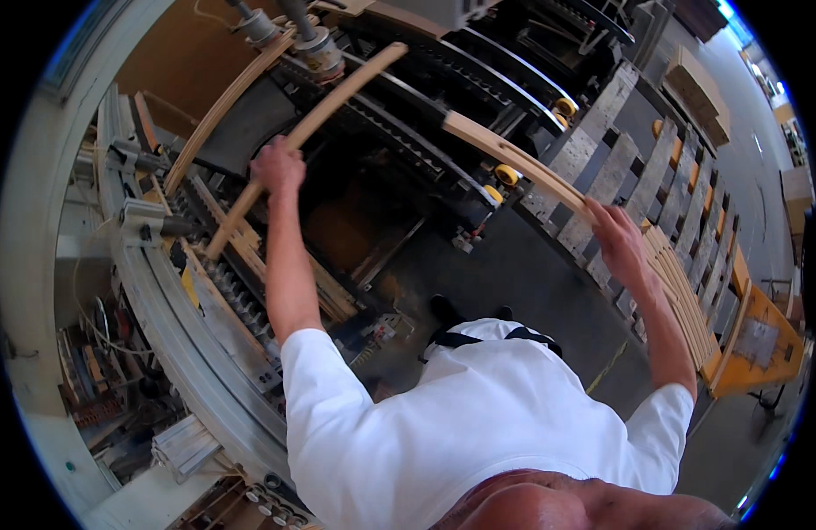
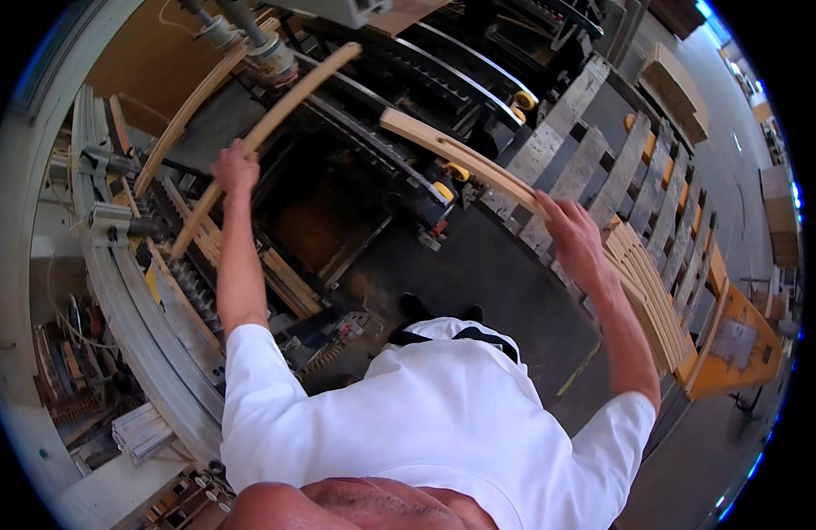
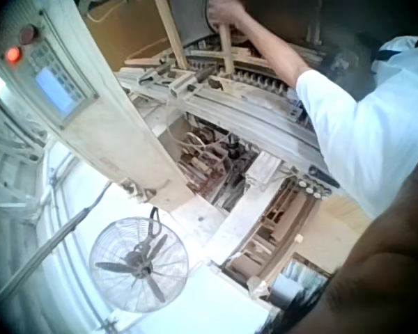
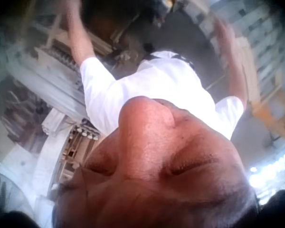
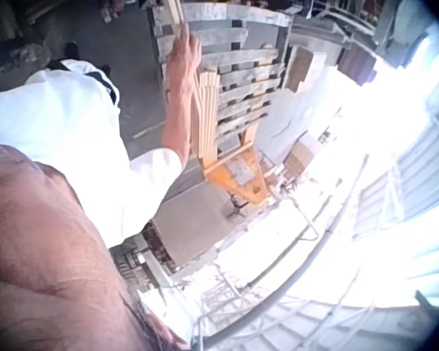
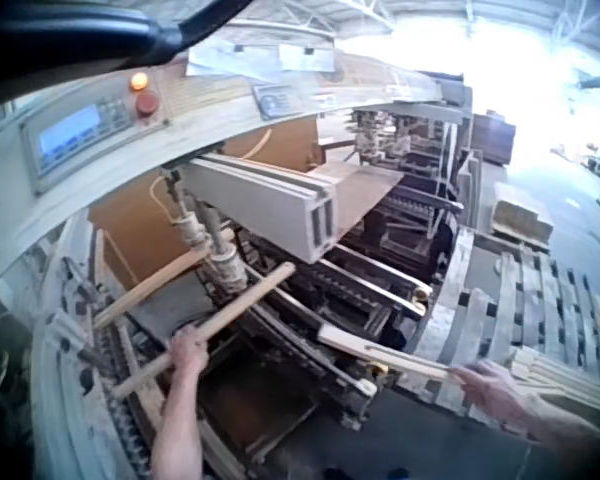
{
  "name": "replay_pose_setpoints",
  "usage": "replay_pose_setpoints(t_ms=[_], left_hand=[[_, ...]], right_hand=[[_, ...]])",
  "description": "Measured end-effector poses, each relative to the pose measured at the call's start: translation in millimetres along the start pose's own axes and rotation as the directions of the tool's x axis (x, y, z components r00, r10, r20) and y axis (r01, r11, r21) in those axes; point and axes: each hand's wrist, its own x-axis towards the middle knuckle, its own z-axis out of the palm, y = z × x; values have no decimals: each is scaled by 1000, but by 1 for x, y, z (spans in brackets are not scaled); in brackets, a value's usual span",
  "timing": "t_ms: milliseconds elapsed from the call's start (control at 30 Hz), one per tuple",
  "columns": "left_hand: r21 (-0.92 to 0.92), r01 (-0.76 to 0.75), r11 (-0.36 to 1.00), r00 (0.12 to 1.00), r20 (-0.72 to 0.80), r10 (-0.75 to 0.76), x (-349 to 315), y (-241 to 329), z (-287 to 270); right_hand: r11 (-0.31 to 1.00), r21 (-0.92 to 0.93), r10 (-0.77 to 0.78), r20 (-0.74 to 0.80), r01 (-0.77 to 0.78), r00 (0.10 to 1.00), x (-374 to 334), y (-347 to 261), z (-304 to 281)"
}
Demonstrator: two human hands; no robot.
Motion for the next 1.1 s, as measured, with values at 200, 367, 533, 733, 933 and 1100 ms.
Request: replay_pose_setpoints(t_ms=[200,367,533,733,933,1100], left_hand=[[-417,-63,907,960,223,169,-136,92,-50],[-596,58,801,903,374,213,-239,150,-68],[-603,155,783,900,413,141,-287,157,-100],[-476,405,781,863,480,-156,-338,150,-145],[-452,663,597,749,413,-518,-416,150,-178],[-413,809,418,567,362,-740,-484,150,-175]], right_hand=[[945,33,-327,99,326,940,164,-59,32],[784,64,-619,159,618,769,280,-129,103],[628,70,-772,183,775,609,351,-212,187],[562,-44,-821,92,826,563,397,-286,260],[724,-123,-687,-40,679,725,456,-303,290],[667,-52,-745,-47,743,665,458,-314,298]])
